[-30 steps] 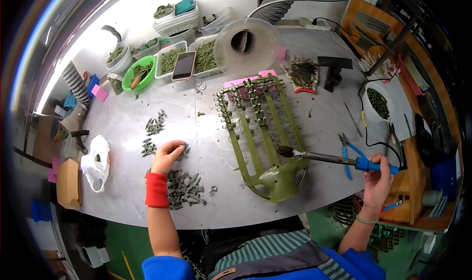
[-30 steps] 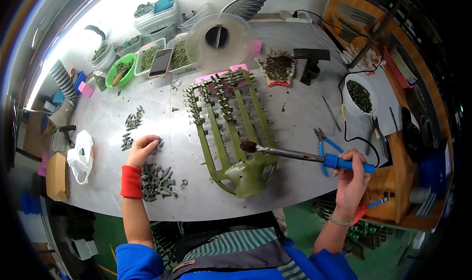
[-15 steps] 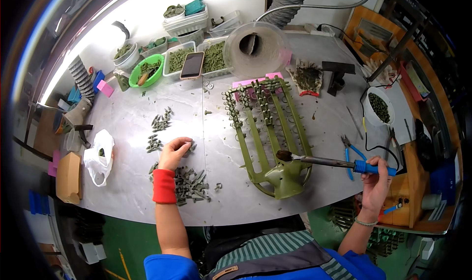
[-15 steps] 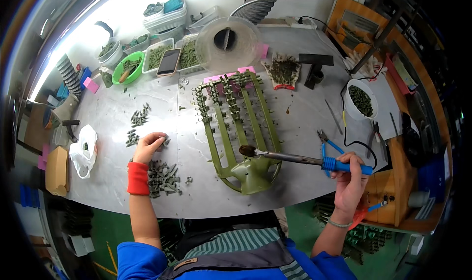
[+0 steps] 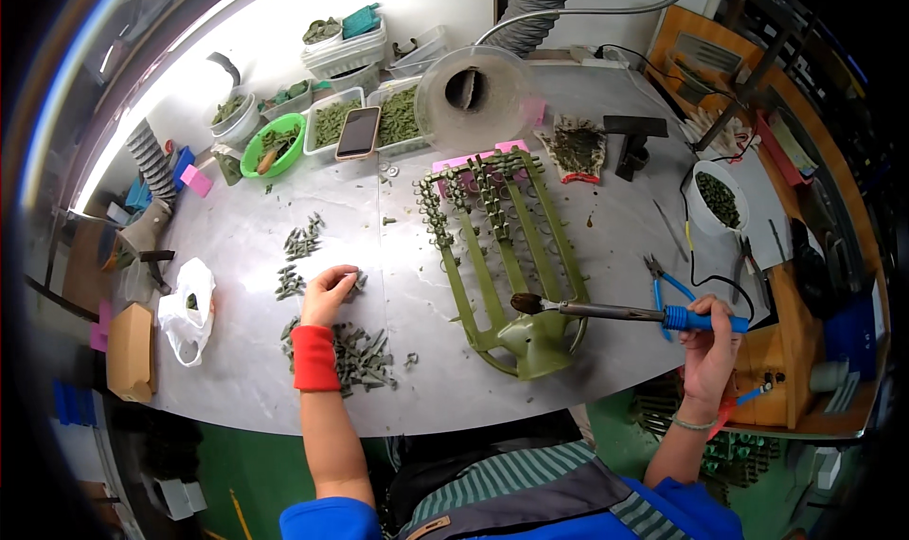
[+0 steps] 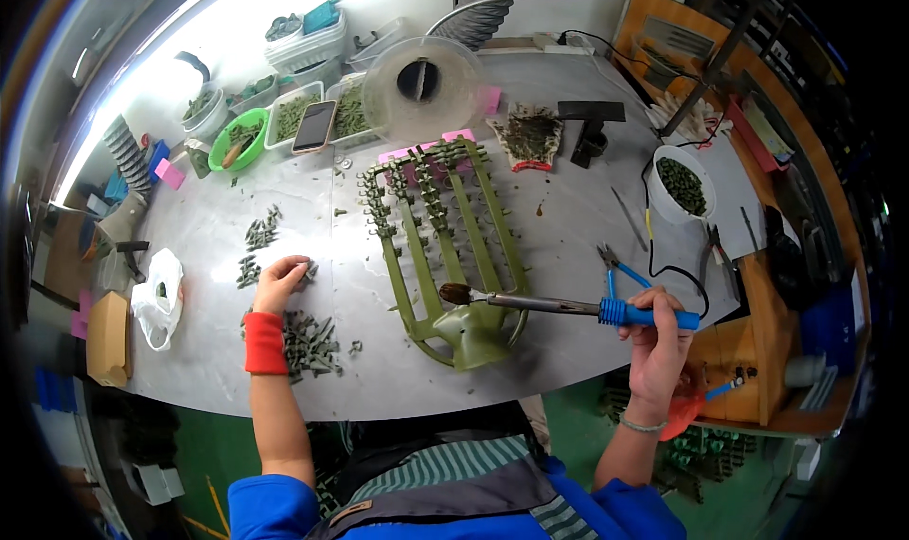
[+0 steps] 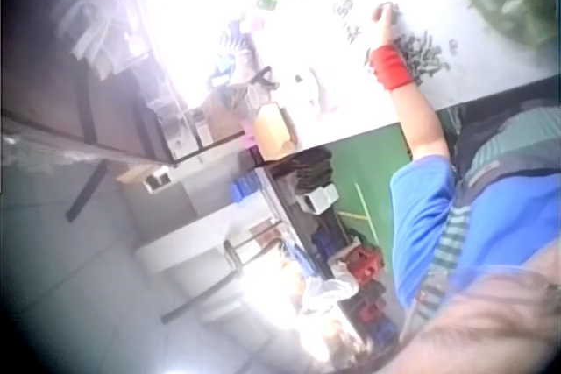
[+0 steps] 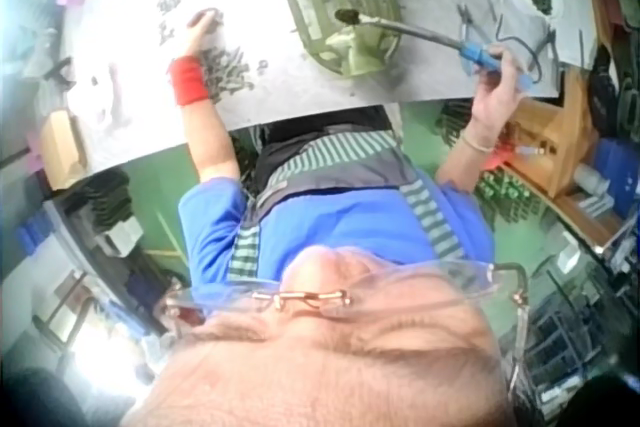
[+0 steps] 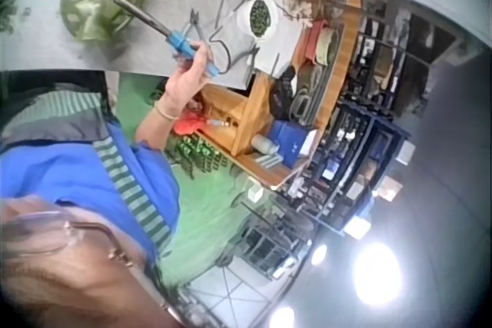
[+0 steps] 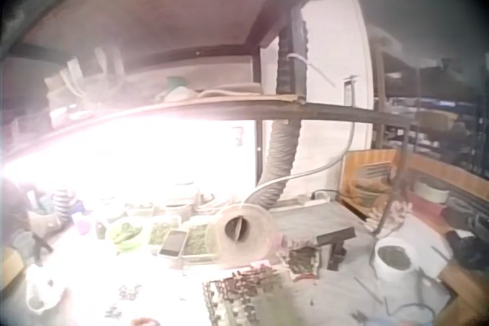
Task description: The person assembles artificial foliage components by inserting small green plastic sprigs into the sockets of a large green plastic branch frame using a soldering iron to melt the plastic slightly and secure them.
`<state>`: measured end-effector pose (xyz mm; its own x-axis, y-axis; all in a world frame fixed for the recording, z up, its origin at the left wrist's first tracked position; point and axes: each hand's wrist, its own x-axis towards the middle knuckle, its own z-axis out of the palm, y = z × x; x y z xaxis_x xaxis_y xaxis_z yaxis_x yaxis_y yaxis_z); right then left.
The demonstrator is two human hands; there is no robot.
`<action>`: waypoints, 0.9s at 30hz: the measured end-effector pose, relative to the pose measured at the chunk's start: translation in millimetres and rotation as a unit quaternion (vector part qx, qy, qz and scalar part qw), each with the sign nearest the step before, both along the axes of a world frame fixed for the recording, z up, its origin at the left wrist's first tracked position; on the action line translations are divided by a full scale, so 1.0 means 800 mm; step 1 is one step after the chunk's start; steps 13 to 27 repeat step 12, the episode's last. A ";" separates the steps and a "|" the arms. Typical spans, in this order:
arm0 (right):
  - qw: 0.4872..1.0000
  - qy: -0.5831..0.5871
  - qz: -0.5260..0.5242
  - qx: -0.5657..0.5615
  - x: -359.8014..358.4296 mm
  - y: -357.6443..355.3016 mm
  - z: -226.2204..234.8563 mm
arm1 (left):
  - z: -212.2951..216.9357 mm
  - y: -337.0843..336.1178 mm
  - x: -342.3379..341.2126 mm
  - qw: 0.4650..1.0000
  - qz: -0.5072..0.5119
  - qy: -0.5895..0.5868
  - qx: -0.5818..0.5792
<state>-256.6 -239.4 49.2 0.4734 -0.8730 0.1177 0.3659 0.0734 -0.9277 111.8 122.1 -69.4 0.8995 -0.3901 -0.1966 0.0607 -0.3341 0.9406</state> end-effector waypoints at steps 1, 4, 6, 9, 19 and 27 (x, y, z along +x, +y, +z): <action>1.000 -0.002 0.004 -0.001 -0.001 0.000 0.000 | -0.001 0.001 0.000 1.000 0.002 -0.002 0.002; 1.000 -0.012 0.025 -0.002 0.001 0.000 -0.008 | -0.005 0.009 0.002 1.000 0.020 -0.004 0.002; 1.000 -0.008 0.012 0.006 -0.005 -0.004 -0.011 | -0.001 0.005 0.004 0.999 0.010 -0.010 0.042; 1.000 -0.006 0.000 0.002 -0.018 -0.008 -0.013 | 0.019 -0.005 0.008 0.997 -0.020 0.038 0.062; 0.999 -0.020 0.019 0.016 -0.018 -0.017 -0.024 | 0.027 0.012 0.020 0.989 -0.051 0.122 0.062; 0.999 -0.020 0.019 0.016 -0.018 -0.017 -0.024 | 0.027 0.012 0.020 0.989 -0.051 0.122 0.062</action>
